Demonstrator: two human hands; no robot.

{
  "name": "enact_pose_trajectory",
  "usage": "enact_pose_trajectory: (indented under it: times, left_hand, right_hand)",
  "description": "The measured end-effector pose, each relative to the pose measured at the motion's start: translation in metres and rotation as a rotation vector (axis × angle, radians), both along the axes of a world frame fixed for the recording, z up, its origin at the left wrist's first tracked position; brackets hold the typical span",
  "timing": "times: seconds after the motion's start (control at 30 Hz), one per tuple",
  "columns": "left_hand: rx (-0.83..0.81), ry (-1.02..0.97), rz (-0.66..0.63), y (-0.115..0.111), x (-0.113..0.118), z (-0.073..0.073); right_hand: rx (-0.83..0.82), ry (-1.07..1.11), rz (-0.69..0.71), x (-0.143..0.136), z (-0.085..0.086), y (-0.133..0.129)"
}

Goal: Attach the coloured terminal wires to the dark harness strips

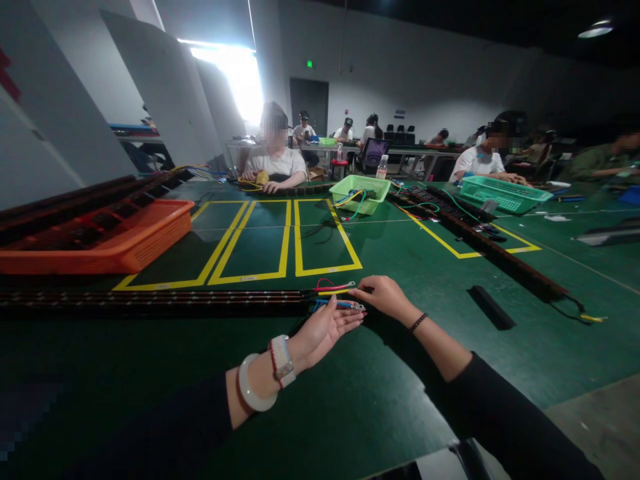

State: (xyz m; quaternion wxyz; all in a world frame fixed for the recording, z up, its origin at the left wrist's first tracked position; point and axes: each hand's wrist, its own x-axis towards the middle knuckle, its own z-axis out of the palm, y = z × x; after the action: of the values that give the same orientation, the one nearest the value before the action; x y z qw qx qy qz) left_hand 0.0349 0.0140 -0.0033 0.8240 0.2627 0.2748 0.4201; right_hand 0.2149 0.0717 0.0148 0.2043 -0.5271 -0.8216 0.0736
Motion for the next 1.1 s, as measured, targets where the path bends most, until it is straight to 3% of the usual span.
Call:
enact_pose_trajectory:
  times: [0.1,0.2,0.33,0.57,0.73,0.9,1.0,1.1]
  left_hand:
    - [-0.02,-0.006,0.011,0.0,0.0,0.0]
    - [-0.006,-0.025,0.013,0.0,-0.001,-0.001]
    - [0.019,-0.029,0.013,0.001,-0.001,-0.004]
    - [0.007,-0.021,0.026,0.002,0.001,-0.002]
    - [-0.004,0.073,-0.047,-0.003,0.002,0.005]
    - [-0.003,0.101,-0.113,-0.004,0.002,0.004]
    - [-0.019,0.093,-0.133,-0.002,0.001,0.003]
    - [-0.019,0.077,-0.133,-0.001,0.001,0.004]
  right_hand:
    - [-0.197,0.022,0.027,0.007,0.008,-0.001]
    - [-0.412,0.127,0.145,0.013,0.015,-0.003]
    - [-0.482,0.135,0.293,0.013,0.018,-0.005]
    - [-0.312,0.032,0.273,0.009,0.011,-0.004]
    - [-0.067,-0.088,0.114,0.002,0.007,-0.007]
    - [-0.024,-0.133,-0.004,-0.001,0.005,-0.009]
    - [0.06,-0.047,0.017,0.001,0.006,-0.009]
    - [0.121,0.099,0.14,0.001,0.004,-0.008]
